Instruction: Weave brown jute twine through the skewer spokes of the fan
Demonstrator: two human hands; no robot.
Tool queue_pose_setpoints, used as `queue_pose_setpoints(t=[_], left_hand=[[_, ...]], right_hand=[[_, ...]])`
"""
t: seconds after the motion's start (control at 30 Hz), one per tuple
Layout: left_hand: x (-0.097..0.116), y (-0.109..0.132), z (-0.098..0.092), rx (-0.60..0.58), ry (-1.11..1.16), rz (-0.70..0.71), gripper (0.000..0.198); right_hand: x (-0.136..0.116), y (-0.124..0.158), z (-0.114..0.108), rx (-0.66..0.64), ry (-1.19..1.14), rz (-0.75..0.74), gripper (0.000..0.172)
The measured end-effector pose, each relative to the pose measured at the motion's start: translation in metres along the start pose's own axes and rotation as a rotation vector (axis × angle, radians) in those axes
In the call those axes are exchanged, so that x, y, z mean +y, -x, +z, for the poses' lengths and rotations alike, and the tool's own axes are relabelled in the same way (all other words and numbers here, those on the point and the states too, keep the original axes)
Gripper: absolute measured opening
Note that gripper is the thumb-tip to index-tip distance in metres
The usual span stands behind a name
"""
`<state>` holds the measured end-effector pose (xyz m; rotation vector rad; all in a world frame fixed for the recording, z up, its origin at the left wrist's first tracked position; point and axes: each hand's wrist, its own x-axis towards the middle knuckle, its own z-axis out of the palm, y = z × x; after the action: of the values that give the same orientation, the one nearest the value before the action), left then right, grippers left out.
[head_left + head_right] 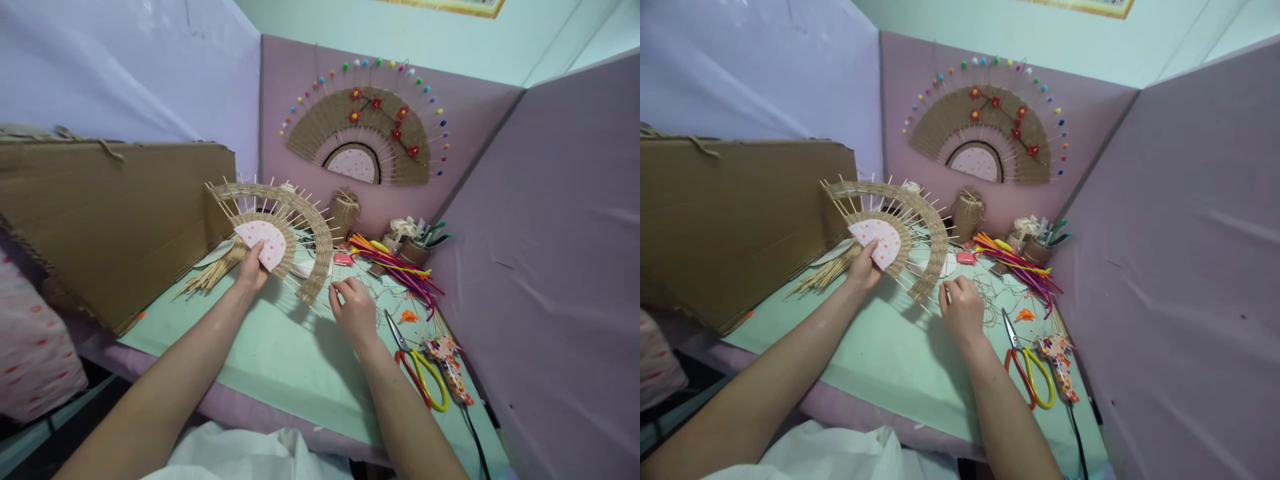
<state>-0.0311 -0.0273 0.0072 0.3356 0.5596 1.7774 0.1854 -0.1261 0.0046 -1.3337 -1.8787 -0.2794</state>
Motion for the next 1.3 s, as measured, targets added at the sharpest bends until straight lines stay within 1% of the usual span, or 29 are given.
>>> queue_pose_setpoints(t=[0.13, 0.27, 0.33, 0.4, 0.5, 0.67, 0.77, 0.83, 0.93, 1.03, 1.1, 1.3], left_hand=[[-0.001, 0.000, -0.001, 0.004, 0.016, 0.004, 0.030], [-0.002, 0.000, -0.001, 0.021, 0.044, -0.026, 0.032], [-0.003, -0.002, 0.000, 0.031, 0.057, -0.064, 0.033], [-0.003, -0.006, 0.004, 0.032, 0.064, -0.110, 0.034], [-0.003, -0.013, 0.016, -0.007, 0.080, -0.165, 0.036], [-0.008, -0.015, 0.049, -0.109, 0.111, -0.249, 0.036], [-0.017, -0.009, 0.065, -0.116, 0.142, -0.266, 0.036], [-0.024, -0.006, 0.071, -0.116, 0.157, -0.266, 0.034], [-0.033, -0.003, 0.072, -0.128, 0.170, -0.272, 0.032], [-0.039, -0.003, 0.070, -0.132, 0.177, -0.263, 0.032], [-0.041, -0.005, 0.067, -0.123, 0.181, -0.247, 0.032], [-0.041, -0.011, 0.057, -0.096, 0.169, -0.204, 0.032]], right_hand=[[-0.010, 0.002, -0.004, -0.014, 0.031, -0.067, 0.022], [-0.013, 0.002, -0.007, -0.102, -0.020, -0.123, 0.023], [-0.012, 0.003, -0.009, -0.143, -0.067, -0.125, 0.023], [-0.008, 0.004, -0.014, -0.152, -0.123, -0.098, 0.022], [0.002, 0.007, -0.022, -0.079, -0.227, -0.012, 0.021], [0.020, 0.006, -0.031, 0.076, -0.485, 0.169, 0.020], [0.023, 0.003, -0.031, 0.150, -0.549, 0.214, 0.020], [0.023, 0.003, -0.030, 0.172, -0.560, 0.224, 0.021], [0.021, 0.003, -0.027, 0.154, -0.589, 0.263, 0.023], [0.023, 0.003, -0.025, 0.129, -0.622, 0.337, 0.025], [0.025, 0.003, -0.025, 0.120, -0.602, 0.355, 0.027], [0.030, 0.005, -0.026, 0.022, -0.399, 0.256, 0.029]])
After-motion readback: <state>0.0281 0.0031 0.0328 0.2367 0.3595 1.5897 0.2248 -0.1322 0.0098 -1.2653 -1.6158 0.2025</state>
